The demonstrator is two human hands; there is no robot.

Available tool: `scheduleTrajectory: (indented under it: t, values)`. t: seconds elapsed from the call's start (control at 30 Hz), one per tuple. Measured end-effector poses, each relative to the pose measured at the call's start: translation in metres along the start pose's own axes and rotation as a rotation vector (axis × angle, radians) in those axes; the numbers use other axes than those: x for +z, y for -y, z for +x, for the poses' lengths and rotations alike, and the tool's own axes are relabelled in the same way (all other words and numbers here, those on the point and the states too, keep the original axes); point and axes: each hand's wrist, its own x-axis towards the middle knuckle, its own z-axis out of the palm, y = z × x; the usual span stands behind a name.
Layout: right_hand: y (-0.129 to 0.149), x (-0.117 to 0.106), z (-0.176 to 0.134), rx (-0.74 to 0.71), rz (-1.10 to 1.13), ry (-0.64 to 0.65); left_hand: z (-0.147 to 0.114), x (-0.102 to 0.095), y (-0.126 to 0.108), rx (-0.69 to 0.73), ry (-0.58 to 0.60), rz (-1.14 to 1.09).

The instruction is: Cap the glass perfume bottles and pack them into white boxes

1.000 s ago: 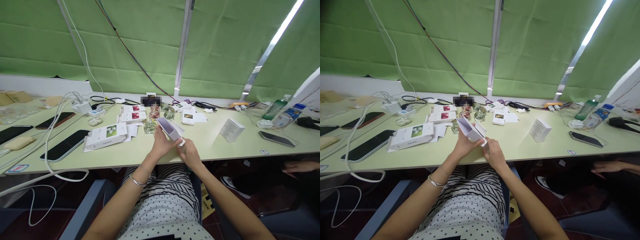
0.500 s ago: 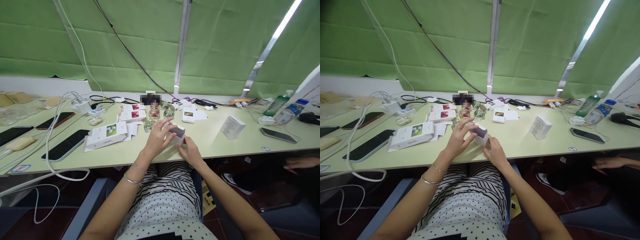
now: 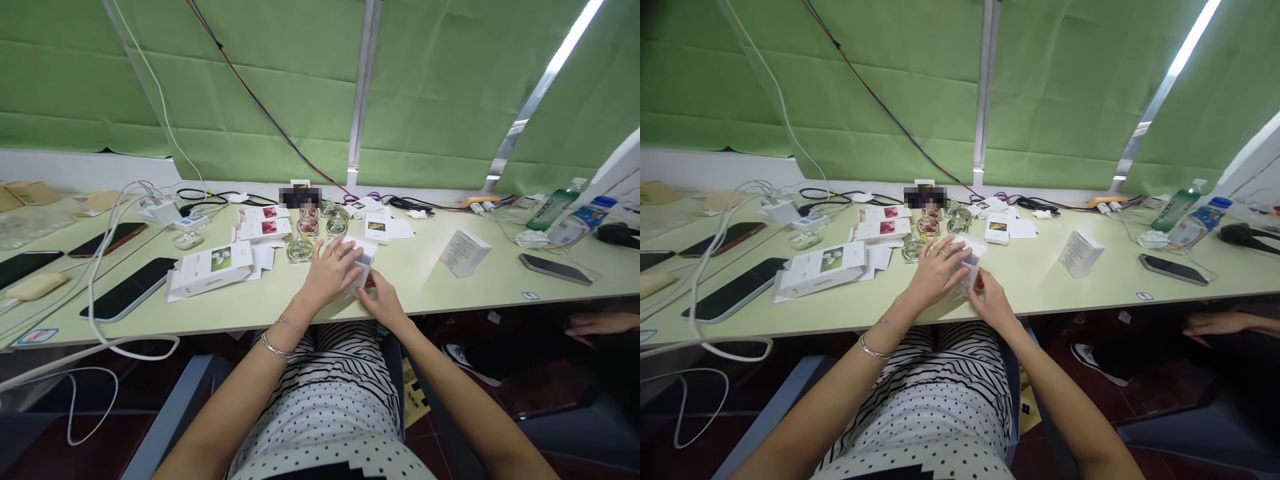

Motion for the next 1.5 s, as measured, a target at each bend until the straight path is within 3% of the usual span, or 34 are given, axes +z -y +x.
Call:
scheduleTrajectory:
  t: [0.17, 0.27, 0.37, 0.53, 0.7, 0.83, 0.93, 1.03, 1.13, 1.23, 1.27, 1.4, 1.5]
  values:
    - [-0.002, -0.004, 0.004, 0.104, 0.006, -0.007, -0.002, -0.003, 0.005, -0.036, 0.036, -0.011]
    - [-0.022, -0.022, 0.007, 0.234, -0.080, -0.054, -0.010, -0.009, 0.024, -0.264, -0.027, -0.043]
    - [-0.049, -0.050, 0.007, 0.407, -0.211, -0.179, -0.022, -0.009, 0.052, -0.552, -0.094, -0.145]
    - [-0.076, -0.074, 0.002, 0.509, -0.268, -0.343, -0.035, 0.002, 0.087, -0.778, -0.057, -0.515]
    - [-0.078, -0.070, 0.000, 0.445, -0.306, -0.381, -0.034, 0.017, 0.102, -0.729, -0.038, -0.614]
    - [-0.079, -0.068, 0.000, 0.418, -0.292, -0.383, -0.030, 0.024, 0.108, -0.668, -0.105, -0.605]
    - [-0.079, -0.068, 0.000, 0.416, -0.296, -0.383, -0.028, 0.026, 0.108, -0.679, -0.127, -0.599]
    - [-0.079, -0.071, 0.000, 0.437, -0.299, -0.372, -0.026, 0.022, 0.107, -0.711, -0.075, -0.582]
    - [-0.076, -0.073, 0.000, 0.462, -0.299, -0.328, -0.026, 0.009, 0.098, -0.733, -0.087, -0.536]
    - [-0.060, -0.061, -0.003, 0.334, -0.345, -0.353, -0.031, -0.005, 0.064, -0.677, -0.265, -0.481]
    - [-0.051, -0.053, -0.005, 0.242, -0.359, -0.373, -0.034, -0.008, 0.048, -0.638, -0.276, -0.539]
    - [-0.001, -0.008, -0.014, -0.207, -0.374, -0.312, -0.047, -0.005, -0.018, -0.576, -0.022, -1.135]
    - [0.028, 0.017, -0.019, -0.367, -0.419, -0.277, -0.053, 0.006, -0.034, -0.762, -0.234, -1.310]
